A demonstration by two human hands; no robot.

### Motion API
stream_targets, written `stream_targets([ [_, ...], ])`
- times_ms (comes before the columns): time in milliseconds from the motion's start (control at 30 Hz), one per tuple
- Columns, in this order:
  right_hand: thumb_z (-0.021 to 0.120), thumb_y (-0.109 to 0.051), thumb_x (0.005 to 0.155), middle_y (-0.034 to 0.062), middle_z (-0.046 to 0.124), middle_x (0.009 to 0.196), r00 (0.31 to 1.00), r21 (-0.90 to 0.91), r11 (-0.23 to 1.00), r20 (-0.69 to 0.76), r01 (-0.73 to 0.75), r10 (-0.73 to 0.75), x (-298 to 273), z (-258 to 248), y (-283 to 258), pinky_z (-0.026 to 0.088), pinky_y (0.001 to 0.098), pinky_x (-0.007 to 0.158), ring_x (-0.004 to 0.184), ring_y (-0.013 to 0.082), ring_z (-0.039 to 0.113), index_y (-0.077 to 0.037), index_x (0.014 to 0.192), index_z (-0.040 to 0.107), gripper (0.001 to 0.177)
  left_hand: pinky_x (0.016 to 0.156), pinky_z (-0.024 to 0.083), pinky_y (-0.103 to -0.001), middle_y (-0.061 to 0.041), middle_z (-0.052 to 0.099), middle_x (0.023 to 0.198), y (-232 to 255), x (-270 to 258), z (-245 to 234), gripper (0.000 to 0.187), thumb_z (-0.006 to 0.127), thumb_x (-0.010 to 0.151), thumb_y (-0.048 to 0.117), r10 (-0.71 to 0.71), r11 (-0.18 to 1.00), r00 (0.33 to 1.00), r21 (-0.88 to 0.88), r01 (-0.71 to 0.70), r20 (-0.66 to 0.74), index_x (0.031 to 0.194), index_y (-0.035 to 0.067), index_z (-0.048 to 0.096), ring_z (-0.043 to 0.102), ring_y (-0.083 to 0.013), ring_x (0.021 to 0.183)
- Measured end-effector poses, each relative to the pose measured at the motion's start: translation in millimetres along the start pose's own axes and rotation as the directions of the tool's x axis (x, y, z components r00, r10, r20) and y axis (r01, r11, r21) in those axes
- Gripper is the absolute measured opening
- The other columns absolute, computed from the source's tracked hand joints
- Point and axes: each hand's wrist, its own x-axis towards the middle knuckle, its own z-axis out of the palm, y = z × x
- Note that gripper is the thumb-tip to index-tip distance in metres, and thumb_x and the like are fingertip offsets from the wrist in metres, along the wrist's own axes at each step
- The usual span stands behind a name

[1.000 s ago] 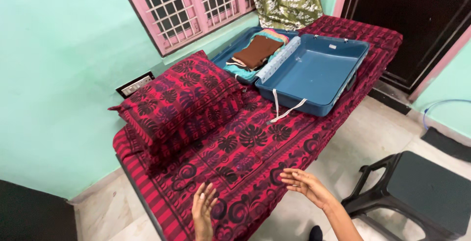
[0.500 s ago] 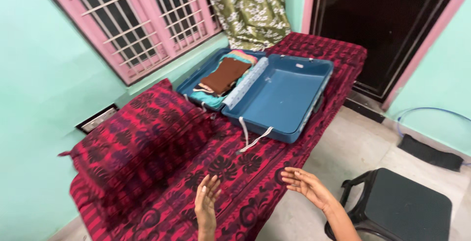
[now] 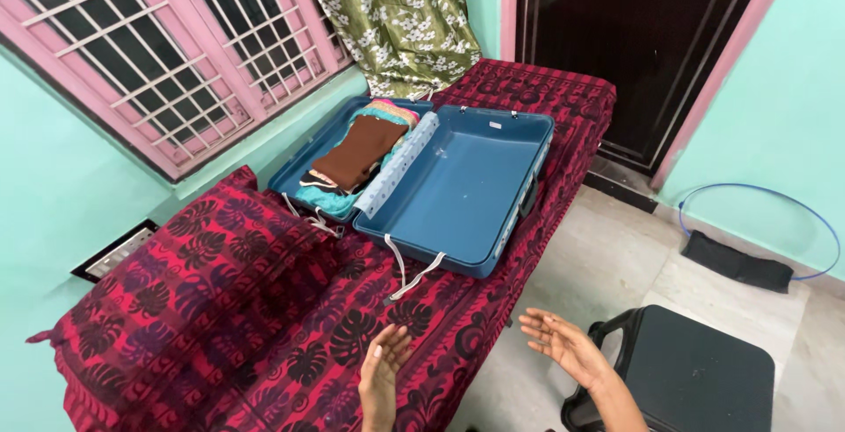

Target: The person removes folded clothes from a blue suitcase on a bed and places them into an open wardrobe. The person handles a yellow t-shirt, a patterned cloth, a light blue cloth, an orange cloth, a black cloth, and a brown cloth one at a time, stacking them on shelves inside the wardrobe.

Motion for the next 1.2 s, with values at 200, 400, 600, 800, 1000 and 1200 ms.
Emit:
stream_targets([
  [200,0.053,-0.024,0.099,0.0154,0.065,0.136,0.999,0.020,0.999,0.001,-0.047,0.047,36,-16,-8,0.053,0.0415,0.098,0.122,0.0241,0.062,0.000,0.139,0.056,0.046,0.109,0.044,-0.045,-0.022,0.059,0.143,-27,36,-29,0.064,0.044,0.097,0.040,-0.029,0.998,0.998,-0.053,0.025,-0.062,0.145,-0.002,0.048,0.060,-0.0316,0.129],
  [400,0.053,-0.025,0.100,0.0145,0.064,0.136,0.997,0.093,0.995,0.076,-0.032,0.025,89,-48,-46,0.053,0.0410,0.099,0.122,0.0235,0.062,-0.001,0.141,0.054,0.047,0.105,0.044,-0.046,-0.020,0.062,0.141,-61,116,-43,0.061,0.044,0.099,0.038,-0.110,0.991,0.970,-0.100,0.090,-0.215,0.145,-0.001,0.050,0.059,-0.0330,0.126],
  [600,0.053,-0.026,0.099,0.0128,0.064,0.137,0.999,0.013,1.000,0.054,-0.007,0.006,136,-83,-108,0.052,0.0405,0.100,0.123,0.0224,0.061,-0.002,0.141,0.055,0.048,0.107,0.044,-0.044,-0.021,0.061,0.140,-81,192,7,0.058,0.043,0.102,0.039,0.014,0.988,0.946,-0.144,-0.064,-0.323,0.142,-0.001,0.053,0.060,-0.0300,0.128],
  [800,0.053,-0.026,0.099,0.0121,0.064,0.136,0.998,0.098,0.993,-0.025,0.063,-0.061,177,-109,-142,0.051,0.0404,0.099,0.123,0.0222,0.061,-0.002,0.140,0.056,0.047,0.105,0.044,-0.044,-0.022,0.062,0.140,-81,261,56,0.058,0.043,0.100,0.039,0.024,0.995,0.984,-0.087,-0.040,-0.177,0.140,-0.002,0.054,0.059,-0.0323,0.126],
  [1000,0.053,-0.024,0.099,0.0107,0.065,0.135,1.000,0.136,0.991,0.005,-0.002,0.001,203,-123,-138,0.051,0.0406,0.099,0.120,0.0215,0.062,-0.003,0.139,0.056,0.045,0.106,0.042,-0.042,-0.020,0.061,0.141,-73,284,63,0.059,0.042,0.100,0.041,-0.021,0.998,0.979,-0.057,0.010,-0.204,0.140,-0.001,0.053,0.058,-0.0300,0.128],
  [1200,0.052,-0.024,0.099,0.0114,0.065,0.134,0.999,0.167,0.985,0.020,-0.038,0.035,235,-131,-157,0.053,0.0404,0.097,0.118,0.0217,0.063,-0.003,0.140,0.055,0.046,0.106,0.043,-0.043,-0.020,0.061,0.140,-75,287,58,0.060,0.042,0.100,0.041,-0.043,0.999,0.941,-0.022,0.038,-0.335,0.140,-0.002,0.054,0.059,-0.0310,0.127],
])
